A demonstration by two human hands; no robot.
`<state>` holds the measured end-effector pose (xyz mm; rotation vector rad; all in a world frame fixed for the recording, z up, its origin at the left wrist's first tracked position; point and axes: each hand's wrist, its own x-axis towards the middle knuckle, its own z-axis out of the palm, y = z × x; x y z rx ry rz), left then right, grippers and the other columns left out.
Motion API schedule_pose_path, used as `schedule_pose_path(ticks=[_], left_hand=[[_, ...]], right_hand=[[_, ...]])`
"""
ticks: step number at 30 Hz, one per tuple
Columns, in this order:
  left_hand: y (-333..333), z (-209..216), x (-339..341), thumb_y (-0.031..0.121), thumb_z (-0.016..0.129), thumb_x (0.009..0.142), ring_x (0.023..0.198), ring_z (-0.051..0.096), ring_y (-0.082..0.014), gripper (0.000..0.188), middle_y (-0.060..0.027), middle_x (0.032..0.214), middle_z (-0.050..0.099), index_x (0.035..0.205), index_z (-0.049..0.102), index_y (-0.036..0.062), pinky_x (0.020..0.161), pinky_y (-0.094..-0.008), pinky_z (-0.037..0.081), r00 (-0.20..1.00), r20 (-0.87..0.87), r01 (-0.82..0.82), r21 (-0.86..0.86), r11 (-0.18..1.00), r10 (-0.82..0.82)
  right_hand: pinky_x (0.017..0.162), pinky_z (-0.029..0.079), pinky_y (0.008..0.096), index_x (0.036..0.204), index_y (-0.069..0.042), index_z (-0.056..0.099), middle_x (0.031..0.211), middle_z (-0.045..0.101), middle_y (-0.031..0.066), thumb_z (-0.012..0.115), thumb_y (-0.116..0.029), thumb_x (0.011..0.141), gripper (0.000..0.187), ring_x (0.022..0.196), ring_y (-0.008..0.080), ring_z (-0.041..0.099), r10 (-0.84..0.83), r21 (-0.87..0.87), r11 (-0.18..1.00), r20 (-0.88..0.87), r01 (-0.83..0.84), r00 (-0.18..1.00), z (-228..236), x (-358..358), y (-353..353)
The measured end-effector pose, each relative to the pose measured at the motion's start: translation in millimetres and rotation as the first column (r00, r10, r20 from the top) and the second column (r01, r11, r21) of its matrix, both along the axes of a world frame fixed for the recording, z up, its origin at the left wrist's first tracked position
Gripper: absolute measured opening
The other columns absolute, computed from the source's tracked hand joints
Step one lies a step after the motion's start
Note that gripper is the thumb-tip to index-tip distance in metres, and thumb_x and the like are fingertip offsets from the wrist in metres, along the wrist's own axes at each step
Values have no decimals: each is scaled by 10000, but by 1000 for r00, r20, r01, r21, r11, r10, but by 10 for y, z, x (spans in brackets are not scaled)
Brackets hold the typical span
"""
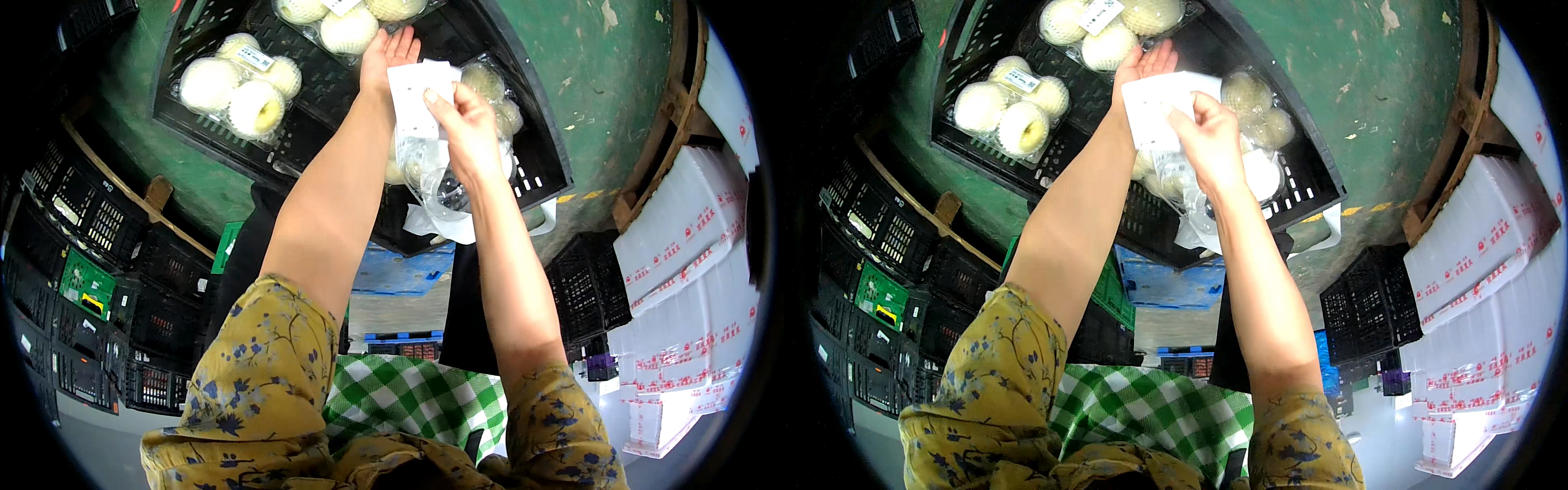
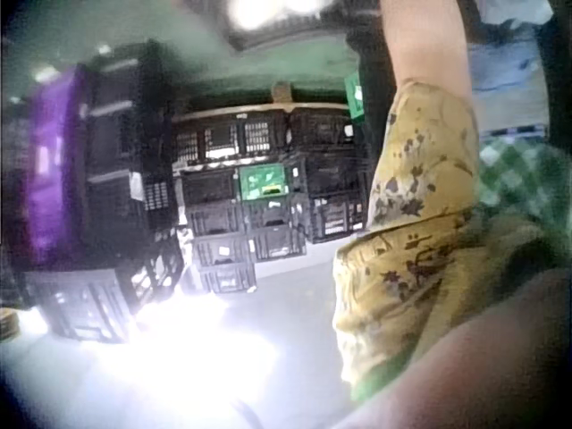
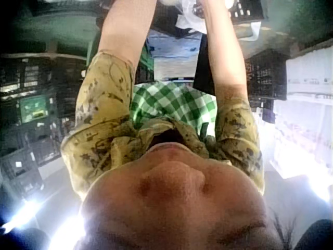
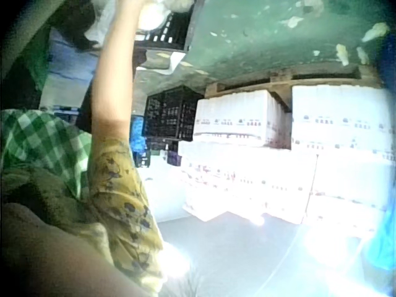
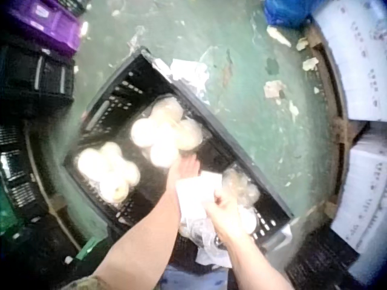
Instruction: The person applies printed labels to individually wrapped pears in a black crate. They tear off labels from a roll, smooth them onto the plastic wrap, and occasionally adjust the pears within the crate. The process is repeated for multiple pears throughout the clip.
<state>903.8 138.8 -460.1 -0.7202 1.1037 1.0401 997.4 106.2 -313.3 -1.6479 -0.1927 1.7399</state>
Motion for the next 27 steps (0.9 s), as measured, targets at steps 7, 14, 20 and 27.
schedule_pose_path(ticks=[7,14,20,27], left_hand=[[137,110,-88,166,514,882,961,560,-251,181,-103,937,592,978,521,13,950,-415,398,968,-213,-141,-43,989,129],[451,655,-819,51,487,818,787,593,-278,102,-134,788,559,877,495,-33,775,-430,540,778,-583,254,-51,966,-235],[513,815,-1696,88,570,762,543,544,-139,93,-43,653,540,728,505,30,494,-276,516,215,-806,727,-245,641,-551],[527,550,-2143,81,607,748,526,515,-111,112,-37,677,551,771,525,8,460,-223,436,-122,-782,746,-478,464,-611]], right_hand=[[623,444,203,876,16,586,778,617,24,632,-39,797,107,697,53,545,92,-18,996,-15,-92,996,1061,62,-231],[633,453,208,920,24,594,801,619,15,612,-15,805,123,723,55,553,180,-12,982,-229,-187,957,1319,-7,-550],[553,399,235,826,27,593,714,581,39,666,-111,782,162,640,51,487,376,175,926,-345,-335,860,1351,-40,-536],[540,407,219,866,23,598,680,581,19,650,-142,805,184,618,40,495,628,426,777,-467,-464,622,1422,76,-509]])
